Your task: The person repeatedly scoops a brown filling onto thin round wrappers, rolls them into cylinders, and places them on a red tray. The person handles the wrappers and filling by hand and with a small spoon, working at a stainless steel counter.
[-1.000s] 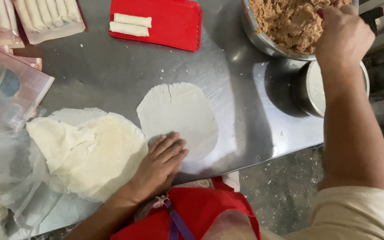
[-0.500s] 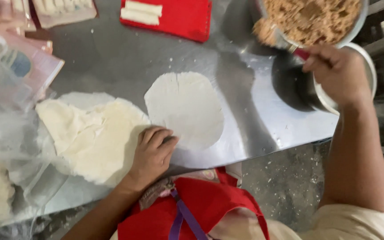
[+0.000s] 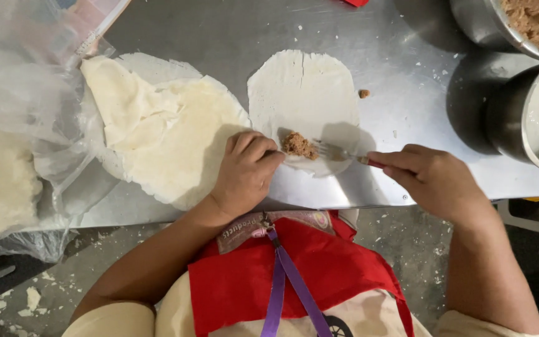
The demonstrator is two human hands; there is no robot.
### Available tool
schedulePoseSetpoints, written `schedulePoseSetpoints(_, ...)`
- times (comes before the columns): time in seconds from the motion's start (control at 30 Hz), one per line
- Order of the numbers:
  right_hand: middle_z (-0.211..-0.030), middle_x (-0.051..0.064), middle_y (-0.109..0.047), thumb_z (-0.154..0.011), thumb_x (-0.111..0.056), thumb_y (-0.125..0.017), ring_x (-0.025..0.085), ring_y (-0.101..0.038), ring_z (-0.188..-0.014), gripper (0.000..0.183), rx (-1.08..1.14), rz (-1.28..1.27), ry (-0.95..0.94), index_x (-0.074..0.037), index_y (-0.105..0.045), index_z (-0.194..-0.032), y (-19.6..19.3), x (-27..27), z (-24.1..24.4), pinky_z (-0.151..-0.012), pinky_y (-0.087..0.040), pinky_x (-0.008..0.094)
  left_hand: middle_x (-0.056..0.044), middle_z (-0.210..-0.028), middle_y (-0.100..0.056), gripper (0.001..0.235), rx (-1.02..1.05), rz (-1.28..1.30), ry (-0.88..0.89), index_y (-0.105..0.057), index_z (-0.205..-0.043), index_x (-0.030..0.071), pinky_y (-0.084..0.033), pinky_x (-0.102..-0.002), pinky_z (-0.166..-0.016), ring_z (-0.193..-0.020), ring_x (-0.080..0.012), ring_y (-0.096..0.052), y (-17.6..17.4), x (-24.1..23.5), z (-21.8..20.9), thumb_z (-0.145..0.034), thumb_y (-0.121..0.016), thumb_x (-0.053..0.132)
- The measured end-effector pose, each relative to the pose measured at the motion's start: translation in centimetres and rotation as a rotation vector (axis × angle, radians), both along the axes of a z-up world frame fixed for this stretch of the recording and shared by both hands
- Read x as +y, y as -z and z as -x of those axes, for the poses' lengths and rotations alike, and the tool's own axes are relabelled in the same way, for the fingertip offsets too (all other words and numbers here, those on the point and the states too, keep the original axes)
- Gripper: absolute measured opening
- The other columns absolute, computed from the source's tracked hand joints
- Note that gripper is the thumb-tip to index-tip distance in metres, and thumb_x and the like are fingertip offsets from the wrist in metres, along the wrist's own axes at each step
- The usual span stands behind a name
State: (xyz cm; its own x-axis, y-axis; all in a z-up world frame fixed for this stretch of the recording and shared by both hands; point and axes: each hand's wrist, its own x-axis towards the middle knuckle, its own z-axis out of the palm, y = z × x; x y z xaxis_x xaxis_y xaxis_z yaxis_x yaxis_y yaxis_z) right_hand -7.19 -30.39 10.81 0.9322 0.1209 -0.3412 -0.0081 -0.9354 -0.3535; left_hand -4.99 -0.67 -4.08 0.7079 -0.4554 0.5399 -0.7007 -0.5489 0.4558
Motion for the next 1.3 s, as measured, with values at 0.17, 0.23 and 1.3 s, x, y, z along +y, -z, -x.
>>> schedulePoseSetpoints(0.17, -0.078, 0.01, -0.075, -0.095, -0.009, -0.069, 0.025, -0.066, -0.056, 0.031, -0.032, -0.2, 0.031, -0.02, -0.081, -0.121, 2.8, 2.6, -0.2, -0.056, -0.054, 0.035, -0.001, -0.096, -0.055, 0.014, -0.002, -0.01, -0.001, -0.071, -0.096, 0.015, -0.04, -0.041, -0.091, -0.103, -0.0233, -0.052, 0.4, 0.2, 0.5, -0.101, -0.059, 0.013)
schedulePoseSetpoints(0.23, -0.079, 0.008, -0.075, -0.095, -0.012, -0.069, 0.025, -0.067, -0.057, 0.029, -0.026, -0.148, 0.004, -0.021, -0.081, -0.12, 3.2, 3.0, -0.3, -0.056, -0.055, 0.035, -0.002, -0.098, -0.056, 0.013, 0.014, 0.004, 0.005, -0.072, -0.101, 0.014, -0.039, -0.042, -0.091, -0.104, -0.0243, -0.052, 0.3, 0.3, 0.4, -0.101, -0.059, 0.013)
schedulePoseSetpoints(1.3, -0.086, -0.001, -0.074, -0.099, -0.014, -0.071, 0.023, -0.073, -0.071, 0.027, -0.346, -0.034, 0.003, -0.025, -0.081, -0.121, 6.9, 3.6, 2.8, -0.065, -0.06, 0.03, -0.005, -0.091, -0.056, 0.015, -0.016, 0.085, 0.059, -0.07, -0.086, 0.01, -0.039, -0.041, -0.085, -0.093, -0.0261, -0.053, -0.2, -0.2, 0.5, -0.098, -0.062, 0.007)
